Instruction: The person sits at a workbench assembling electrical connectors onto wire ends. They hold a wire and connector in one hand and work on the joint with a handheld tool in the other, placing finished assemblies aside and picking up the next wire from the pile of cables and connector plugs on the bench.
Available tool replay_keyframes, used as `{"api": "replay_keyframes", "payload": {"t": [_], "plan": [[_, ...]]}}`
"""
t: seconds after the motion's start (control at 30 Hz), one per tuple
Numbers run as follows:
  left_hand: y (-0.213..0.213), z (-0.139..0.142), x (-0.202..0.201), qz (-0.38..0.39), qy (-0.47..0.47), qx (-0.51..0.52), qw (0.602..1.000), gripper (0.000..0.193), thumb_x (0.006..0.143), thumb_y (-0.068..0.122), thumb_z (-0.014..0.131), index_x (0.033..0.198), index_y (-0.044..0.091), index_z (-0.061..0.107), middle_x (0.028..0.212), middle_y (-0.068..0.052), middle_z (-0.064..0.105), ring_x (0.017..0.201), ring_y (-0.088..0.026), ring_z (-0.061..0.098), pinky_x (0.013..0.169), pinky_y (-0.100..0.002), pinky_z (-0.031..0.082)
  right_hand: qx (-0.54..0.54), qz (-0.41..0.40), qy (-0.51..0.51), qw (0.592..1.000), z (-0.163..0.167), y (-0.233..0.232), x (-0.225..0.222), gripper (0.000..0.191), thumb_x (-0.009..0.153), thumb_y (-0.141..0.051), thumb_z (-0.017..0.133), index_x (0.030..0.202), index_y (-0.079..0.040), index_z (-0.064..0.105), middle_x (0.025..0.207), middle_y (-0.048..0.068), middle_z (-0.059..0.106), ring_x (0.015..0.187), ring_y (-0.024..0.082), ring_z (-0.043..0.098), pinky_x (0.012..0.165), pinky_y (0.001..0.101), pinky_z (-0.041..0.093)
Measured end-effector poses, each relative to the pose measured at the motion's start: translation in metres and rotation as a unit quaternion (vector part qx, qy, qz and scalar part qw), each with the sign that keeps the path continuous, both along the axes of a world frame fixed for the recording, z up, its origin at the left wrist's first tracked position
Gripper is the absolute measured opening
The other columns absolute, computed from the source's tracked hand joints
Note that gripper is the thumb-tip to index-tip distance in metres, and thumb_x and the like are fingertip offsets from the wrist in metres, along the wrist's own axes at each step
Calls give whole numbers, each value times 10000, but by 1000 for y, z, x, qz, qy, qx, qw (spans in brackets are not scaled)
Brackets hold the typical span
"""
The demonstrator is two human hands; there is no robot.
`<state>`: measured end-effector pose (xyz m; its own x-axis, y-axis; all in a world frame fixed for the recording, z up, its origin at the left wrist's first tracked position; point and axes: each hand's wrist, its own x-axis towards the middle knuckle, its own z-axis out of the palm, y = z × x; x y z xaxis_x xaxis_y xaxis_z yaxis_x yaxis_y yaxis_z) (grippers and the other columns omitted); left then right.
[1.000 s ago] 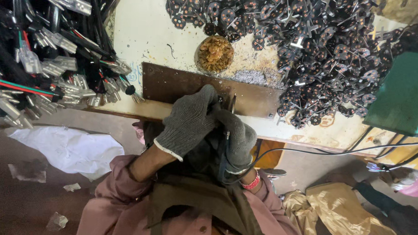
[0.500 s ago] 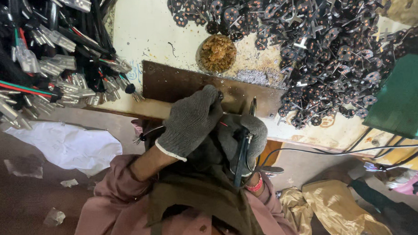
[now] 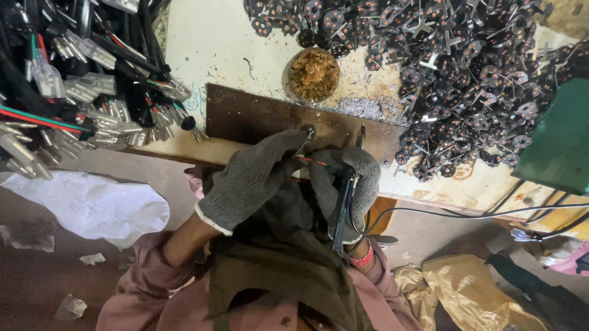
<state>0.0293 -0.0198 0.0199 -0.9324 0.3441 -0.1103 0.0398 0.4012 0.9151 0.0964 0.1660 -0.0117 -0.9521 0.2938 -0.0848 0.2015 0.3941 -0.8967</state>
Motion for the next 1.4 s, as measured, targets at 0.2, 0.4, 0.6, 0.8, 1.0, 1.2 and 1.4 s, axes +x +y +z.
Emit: {"api": "replay_keyframes", "payload": {"t": [0.2, 0.4, 0.6, 0.8, 1.0, 1.2, 1.4], "plan": [[-1, -7, 2, -20, -33, 35, 999, 256, 897, 29, 672, 1151, 59, 689, 1050, -159, 685, 948, -373, 702, 769, -417, 569, 11, 17, 52, 998, 0, -1, 0, 493, 881, -40, 865, 1257, -44, 547, 1128, 104, 693, 998, 184, 724, 888, 323, 593], [2, -15, -1, 19, -27, 81, 996, 103, 932, 86, 721, 1007, 46, 664, 984, -139, 685, 902, -347, 706, 763, -423, 561, 57, 9, -19, 998, -8, -3, 9, 523, 828, -3, 895, 1243, -34, 578, 1059, 118, 752, 948, 184, 718, 851, 320, 583], [0, -11, -5, -16, -9, 1, 1000, 91, 937, 124, 714, 972, 60, 660, 948, -152, 671, 826, -365, 688, 686, -438, 538, -98, 12, -49, 994, -23, 23, 14, 614, 870, -16, 809, 1359, -36, 438, 1145, 80, 753, 1002, 130, 724, 846, 272, 578], [6, -8, -7, -23, -7, -20, 1000, 85, 927, 119, 707, 995, 72, 690, 971, -136, 698, 849, -364, 699, 695, -441, 545, -93, -28, -29, 995, -36, 19, 10, 399, 937, 38, 798, 1254, -42, 568, 1024, 65, 672, 813, 93, 640, 764, 247, 548], [6, -10, -8, 24, -48, 49, 997, 116, 929, 119, 719, 1012, 44, 692, 1006, -130, 720, 899, -320, 731, 766, -387, 574, -178, 40, -31, 983, -10, 18, -9, 538, 877, 14, 774, 1298, -75, 450, 1137, 82, 734, 984, 135, 701, 834, 258, 558], [9, -13, -4, 27, -75, 82, 993, 93, 908, 103, 725, 970, 39, 699, 962, -117, 719, 868, -269, 734, 767, -359, 571, -138, -27, -64, 988, -9, 12, -10, 556, 865, 7, 831, 1297, -59, 489, 1048, 86, 755, 905, 149, 718, 789, 293, 585], [14, -13, -4, 43, -154, 94, 983, 103, 889, 93, 735, 945, 21, 688, 888, -106, 710, 785, -216, 709, 737, -345, 564, -139, -42, 17, 989, -17, 7, -6, 552, 862, 8, 855, 1286, -51, 507, 1168, 86, 664, 1042, 179, 706, 939, 323, 589]]}}
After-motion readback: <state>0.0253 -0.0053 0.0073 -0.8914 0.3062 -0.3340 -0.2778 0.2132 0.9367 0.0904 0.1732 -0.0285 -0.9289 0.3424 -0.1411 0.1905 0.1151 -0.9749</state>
